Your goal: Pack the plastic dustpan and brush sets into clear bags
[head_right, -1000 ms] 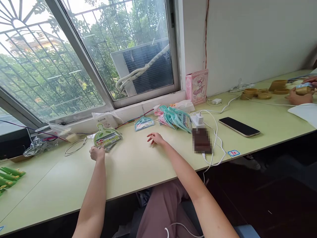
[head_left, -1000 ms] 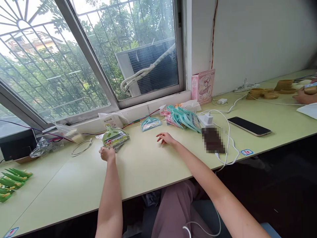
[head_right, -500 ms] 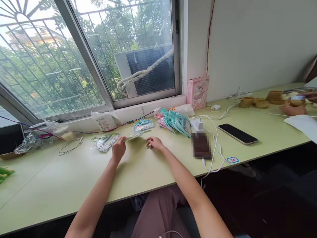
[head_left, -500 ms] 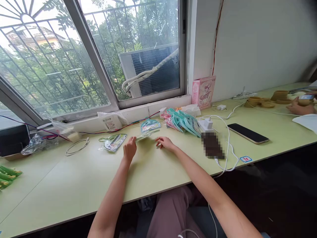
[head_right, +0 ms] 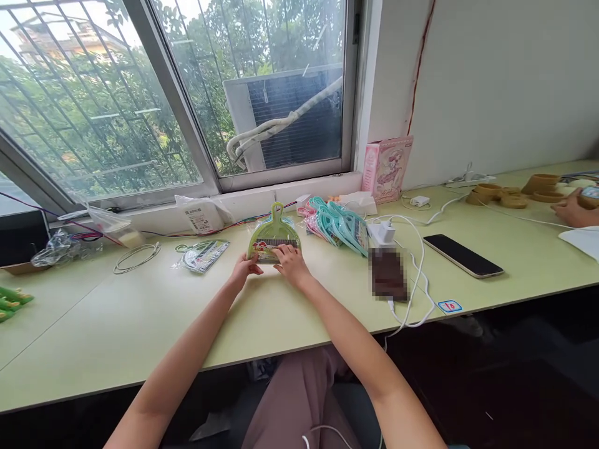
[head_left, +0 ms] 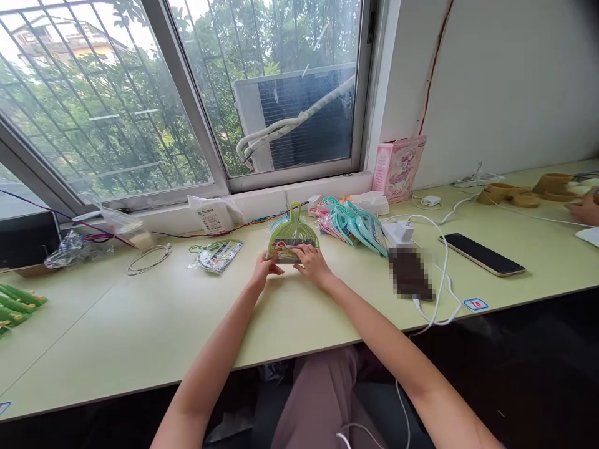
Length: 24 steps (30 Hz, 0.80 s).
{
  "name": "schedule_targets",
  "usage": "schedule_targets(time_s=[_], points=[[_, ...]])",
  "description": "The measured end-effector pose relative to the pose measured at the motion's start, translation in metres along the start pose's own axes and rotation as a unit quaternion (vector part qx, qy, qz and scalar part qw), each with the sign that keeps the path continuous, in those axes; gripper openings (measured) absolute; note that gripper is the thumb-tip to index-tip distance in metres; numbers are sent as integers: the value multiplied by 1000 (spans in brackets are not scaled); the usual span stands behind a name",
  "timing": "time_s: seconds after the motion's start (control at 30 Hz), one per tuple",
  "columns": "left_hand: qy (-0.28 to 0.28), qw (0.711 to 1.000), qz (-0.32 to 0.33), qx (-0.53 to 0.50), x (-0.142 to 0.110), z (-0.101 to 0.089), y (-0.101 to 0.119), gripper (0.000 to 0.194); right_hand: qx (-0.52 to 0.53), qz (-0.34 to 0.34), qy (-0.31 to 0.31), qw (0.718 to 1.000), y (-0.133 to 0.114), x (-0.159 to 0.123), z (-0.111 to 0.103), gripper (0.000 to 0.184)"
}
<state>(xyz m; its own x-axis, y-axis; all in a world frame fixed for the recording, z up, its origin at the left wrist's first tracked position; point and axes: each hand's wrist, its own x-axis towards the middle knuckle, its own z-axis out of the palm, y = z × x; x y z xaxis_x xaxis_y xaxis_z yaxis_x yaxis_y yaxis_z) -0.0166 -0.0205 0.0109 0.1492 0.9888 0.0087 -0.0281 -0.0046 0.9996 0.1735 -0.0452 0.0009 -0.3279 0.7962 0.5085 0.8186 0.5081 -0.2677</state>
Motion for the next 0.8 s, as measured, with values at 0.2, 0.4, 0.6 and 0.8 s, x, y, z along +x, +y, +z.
schedule_targets(time_s=[0.2,0.4,0.6,0.8], points=[[-92,992,-84,-12,1,-8,-9,46,70,63,-63,994,9,3,1,31],[-92,989,-92,-69,8,-11,-10,40,11,70,-31,997,7,2,1,24],[-30,981,-134,-139,17,-13,-10,38,17,37,-66,997,3,2,-7,17],[-31,981,-153,-117,16,-19,0,47,184,-50,-83,978,5,6,-10,8]])
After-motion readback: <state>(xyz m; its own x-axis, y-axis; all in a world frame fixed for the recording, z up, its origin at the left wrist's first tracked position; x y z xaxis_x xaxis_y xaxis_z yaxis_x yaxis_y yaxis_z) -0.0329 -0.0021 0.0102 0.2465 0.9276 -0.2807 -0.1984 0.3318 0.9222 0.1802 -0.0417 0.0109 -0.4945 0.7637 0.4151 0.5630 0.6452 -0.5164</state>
